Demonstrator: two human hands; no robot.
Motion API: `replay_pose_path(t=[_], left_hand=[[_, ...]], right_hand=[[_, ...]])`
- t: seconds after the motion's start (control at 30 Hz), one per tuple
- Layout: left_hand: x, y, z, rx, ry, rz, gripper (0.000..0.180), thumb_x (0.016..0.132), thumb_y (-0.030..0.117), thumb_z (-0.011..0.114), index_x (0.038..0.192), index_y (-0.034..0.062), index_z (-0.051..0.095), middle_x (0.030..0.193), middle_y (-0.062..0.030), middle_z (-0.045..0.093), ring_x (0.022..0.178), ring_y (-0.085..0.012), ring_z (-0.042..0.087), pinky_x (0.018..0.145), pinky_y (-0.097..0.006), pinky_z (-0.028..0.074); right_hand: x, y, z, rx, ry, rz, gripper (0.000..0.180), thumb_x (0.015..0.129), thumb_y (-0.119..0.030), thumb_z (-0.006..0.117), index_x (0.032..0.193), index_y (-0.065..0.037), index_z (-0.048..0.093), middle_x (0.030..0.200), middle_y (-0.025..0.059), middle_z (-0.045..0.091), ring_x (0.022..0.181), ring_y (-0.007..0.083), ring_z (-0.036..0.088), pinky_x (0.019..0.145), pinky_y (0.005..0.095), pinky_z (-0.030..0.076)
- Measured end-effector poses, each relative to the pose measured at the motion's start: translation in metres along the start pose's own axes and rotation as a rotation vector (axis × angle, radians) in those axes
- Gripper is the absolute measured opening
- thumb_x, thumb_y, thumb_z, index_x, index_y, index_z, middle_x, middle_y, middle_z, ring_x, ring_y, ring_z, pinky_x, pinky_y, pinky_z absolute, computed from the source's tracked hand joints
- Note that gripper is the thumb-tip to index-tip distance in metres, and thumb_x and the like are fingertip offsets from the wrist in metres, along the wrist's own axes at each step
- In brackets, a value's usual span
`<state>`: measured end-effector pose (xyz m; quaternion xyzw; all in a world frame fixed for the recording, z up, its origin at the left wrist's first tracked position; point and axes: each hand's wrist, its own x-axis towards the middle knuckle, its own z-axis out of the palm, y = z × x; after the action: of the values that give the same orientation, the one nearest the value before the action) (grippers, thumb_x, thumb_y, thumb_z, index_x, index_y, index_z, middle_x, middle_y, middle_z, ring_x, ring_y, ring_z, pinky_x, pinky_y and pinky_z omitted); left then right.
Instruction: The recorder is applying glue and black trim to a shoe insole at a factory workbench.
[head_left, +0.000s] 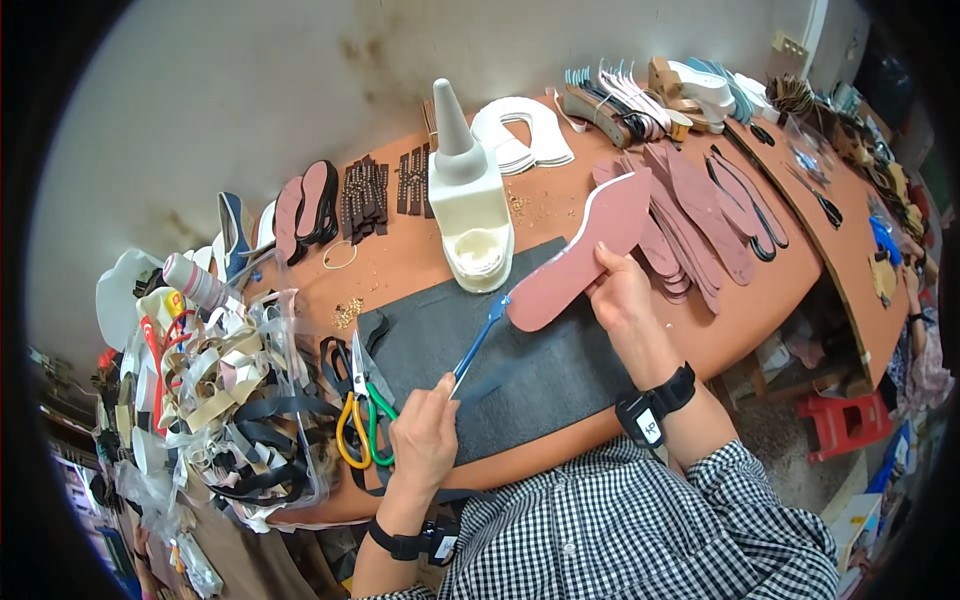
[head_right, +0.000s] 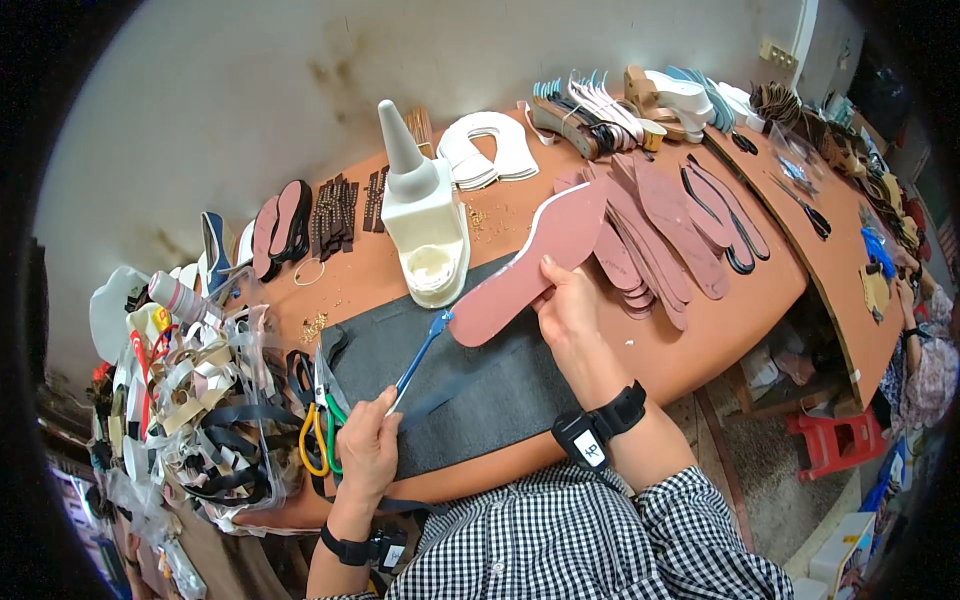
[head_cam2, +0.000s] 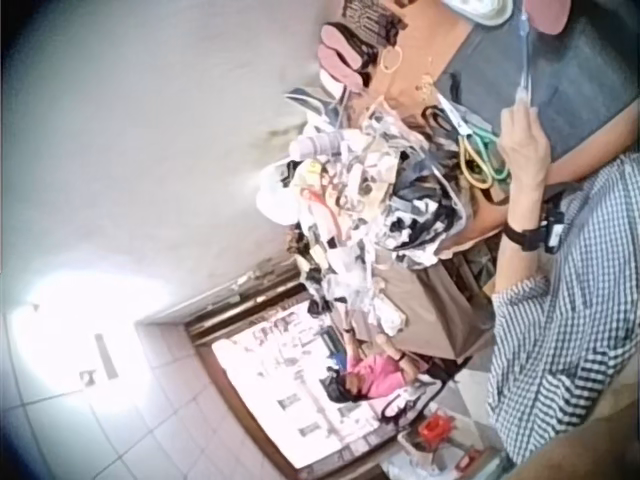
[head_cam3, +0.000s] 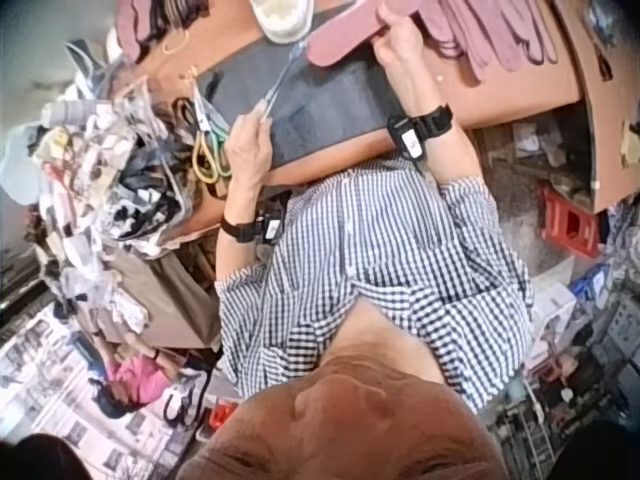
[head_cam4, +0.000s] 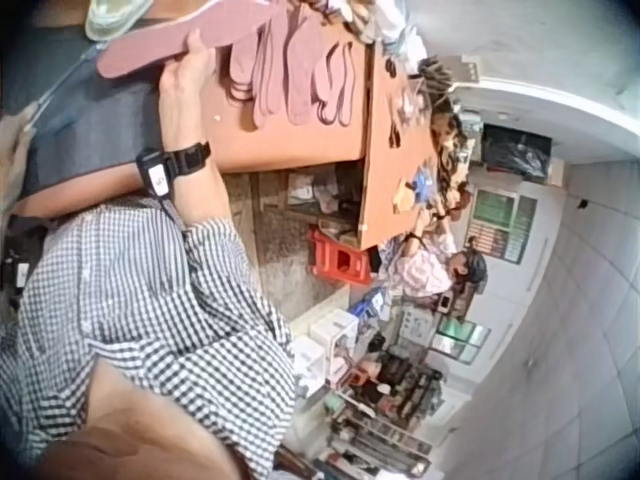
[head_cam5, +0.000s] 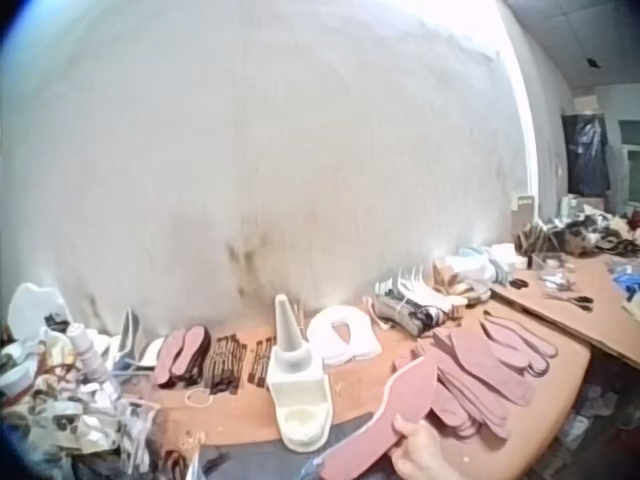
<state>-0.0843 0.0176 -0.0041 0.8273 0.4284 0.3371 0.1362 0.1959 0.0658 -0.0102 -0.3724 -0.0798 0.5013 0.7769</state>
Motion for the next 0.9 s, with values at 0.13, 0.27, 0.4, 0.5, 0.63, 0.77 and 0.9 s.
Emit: replay_pose_path(t=[0.13,0.27,0.4,0.5,0.63,0.77,0.9], left_hand=[[0.004,-0.001,-0.005,-0.022,0.001,-0.021,0.031,0.074,-0.001,0.059,0.105,0.0022,0.058,0.069,-0.012,0.052,0.058,-0.0254,0.055,0.051,-0.033,0.044],[0.005,-0.003,-0.006,-0.143,0.087,-0.089,0.029,0.075,-0.001,0.058,0.104,0.0009,0.057,0.075,-0.0132,0.056,0.063,-0.0232,0.057,0.058,-0.029,0.045],[0.003,-0.004,-0.003,-0.448,0.079,-0.321,0.026,0.081,0.003,0.055,0.106,-0.0015,0.055,0.078,-0.0047,0.058,0.066,-0.0116,0.054,0.06,-0.023,0.043],[0.006,0.008,-0.003,-0.696,0.02,-0.459,0.021,0.083,0.003,0.051,0.104,-0.0008,0.048,0.072,0.0019,0.048,0.058,-0.0015,0.04,0.051,-0.015,0.03],[0.007,0.02,0.0,-0.851,0.025,-0.504,0.018,0.081,0.005,0.055,0.096,0.0025,0.046,0.069,0.0034,0.047,0.054,-0.0012,0.039,0.047,-0.015,0.029],[0.008,0.029,-0.005,-0.793,0.033,-0.587,0.029,0.077,0.009,0.065,0.096,0.0003,0.045,0.066,0.005,0.043,0.056,-0.0009,0.038,0.049,-0.015,0.029],[0.006,0.034,0.004,-0.9,0.132,-0.645,0.035,0.071,0.009,0.07,0.097,0.0039,0.046,0.064,0.0041,0.048,0.045,-0.0019,0.037,0.039,-0.016,0.026]], right_hand=[[-0.002,-0.001,-0.004,-0.044,0.002,-0.027,0.023,0.088,-0.009,0.049,0.111,-0.006,0.046,0.103,0.0052,0.054,0.094,0.018,0.053,0.085,0.0371,0.043],[-0.012,-0.006,-0.003,-0.091,-0.04,-0.031,0.02,0.088,-0.009,0.049,0.107,-0.004,0.049,0.098,0.0067,0.056,0.088,0.018,0.056,0.08,0.0372,0.046],[-0.02,-0.006,-0.001,-0.11,-0.069,-0.036,0.017,0.087,-0.008,0.052,0.103,-0.003,0.052,0.094,0.0068,0.059,0.082,0.0179,0.058,0.077,0.0362,0.048],[-0.022,-0.004,-0.001,-0.106,-0.122,-0.041,0.015,0.086,-0.007,0.053,0.101,-0.003,0.053,0.093,0.0067,0.06,0.078,0.0179,0.059,0.076,0.0357,0.049],[-0.032,-0.003,0.0,-0.07,-0.19,-0.008,0.014,0.085,-0.006,0.052,0.099,-0.004,0.053,0.092,0.0067,0.059,0.081,0.018,0.058,0.077,0.0364,0.048],[-0.041,0.006,0.001,0.045,-0.213,0.113,0.019,0.085,-0.005,0.052,0.104,-0.004,0.049,0.095,0.0071,0.057,0.087,0.0185,0.057,0.079,0.0377,0.048],[-0.05,0.013,0.004,0.145,-0.18,0.163,0.024,0.085,-0.005,0.052,0.108,-0.005,0.046,0.1,0.0078,0.055,0.091,0.0196,0.055,0.082,0.0394,0.047]])
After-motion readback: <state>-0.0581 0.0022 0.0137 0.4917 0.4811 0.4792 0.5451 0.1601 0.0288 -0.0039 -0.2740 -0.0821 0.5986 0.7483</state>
